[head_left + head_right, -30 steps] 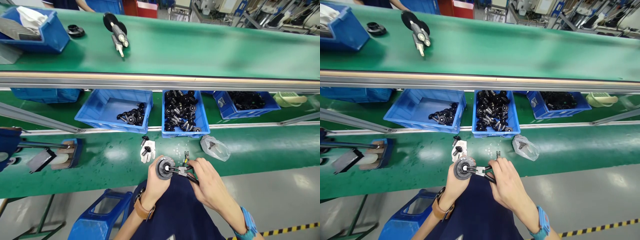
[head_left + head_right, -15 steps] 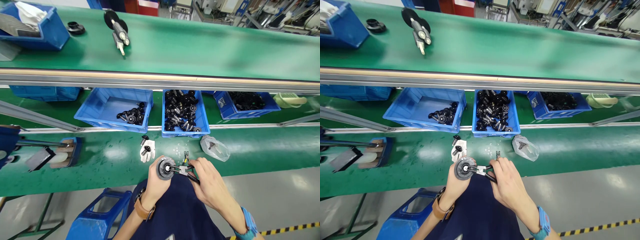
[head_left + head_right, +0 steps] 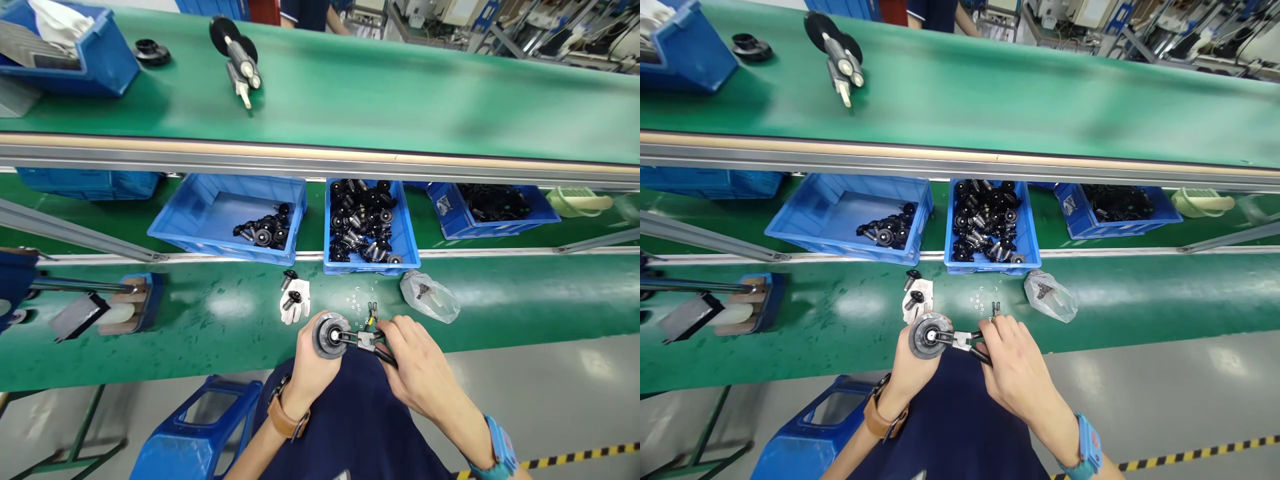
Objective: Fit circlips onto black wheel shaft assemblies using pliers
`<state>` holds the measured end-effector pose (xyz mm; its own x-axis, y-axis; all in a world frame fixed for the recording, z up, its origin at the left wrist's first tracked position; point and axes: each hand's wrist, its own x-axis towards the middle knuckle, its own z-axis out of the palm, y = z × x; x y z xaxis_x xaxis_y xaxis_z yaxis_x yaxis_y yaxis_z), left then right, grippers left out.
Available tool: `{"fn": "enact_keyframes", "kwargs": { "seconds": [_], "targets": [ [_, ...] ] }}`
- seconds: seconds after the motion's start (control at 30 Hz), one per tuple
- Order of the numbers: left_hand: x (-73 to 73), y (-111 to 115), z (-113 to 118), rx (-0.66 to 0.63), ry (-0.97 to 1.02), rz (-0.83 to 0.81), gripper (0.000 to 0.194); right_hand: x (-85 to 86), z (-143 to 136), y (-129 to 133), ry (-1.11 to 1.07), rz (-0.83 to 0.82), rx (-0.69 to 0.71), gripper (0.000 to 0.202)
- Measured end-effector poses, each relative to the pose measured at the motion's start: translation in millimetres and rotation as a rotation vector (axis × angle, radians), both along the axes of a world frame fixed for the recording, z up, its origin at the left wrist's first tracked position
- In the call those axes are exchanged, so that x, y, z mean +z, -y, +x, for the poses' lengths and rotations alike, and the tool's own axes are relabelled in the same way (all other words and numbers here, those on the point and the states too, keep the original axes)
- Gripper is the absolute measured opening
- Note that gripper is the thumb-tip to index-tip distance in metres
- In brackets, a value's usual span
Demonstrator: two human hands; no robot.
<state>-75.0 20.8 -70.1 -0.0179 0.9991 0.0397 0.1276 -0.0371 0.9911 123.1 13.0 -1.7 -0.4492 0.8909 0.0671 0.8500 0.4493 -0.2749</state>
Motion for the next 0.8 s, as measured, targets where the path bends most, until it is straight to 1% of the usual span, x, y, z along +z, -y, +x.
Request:
{"fn": "enact_keyframes", "kwargs": {
  "seconds": [0.2,0.37,0.47,0.6,0.8],
  "targets": [
    [1.8,0,0,0.004,0.008,-0.015,0.024,-0.6,1,-1,0.096,0.066,-0.001,0.021],
    [3.2,0,1,0.006,0.015,-0.005,0.022,3.8,1,-4,0.080,0.016,0.025,0.020],
    [2.0,1,0,0.008,0.019,-0.005,0.021,8.1,1,-5,0.070,-0.015,0.040,0.024],
    [0.3,2,0,0.016,0.023,-0.021,0.021,11.0,0,-5,0.106,0.006,0.041,0.029],
    [2.3,0,0,0.018,0.025,-0.025,0.022,9.0,-1,-4,0.164,0.039,0.030,0.030]
  ]
}}
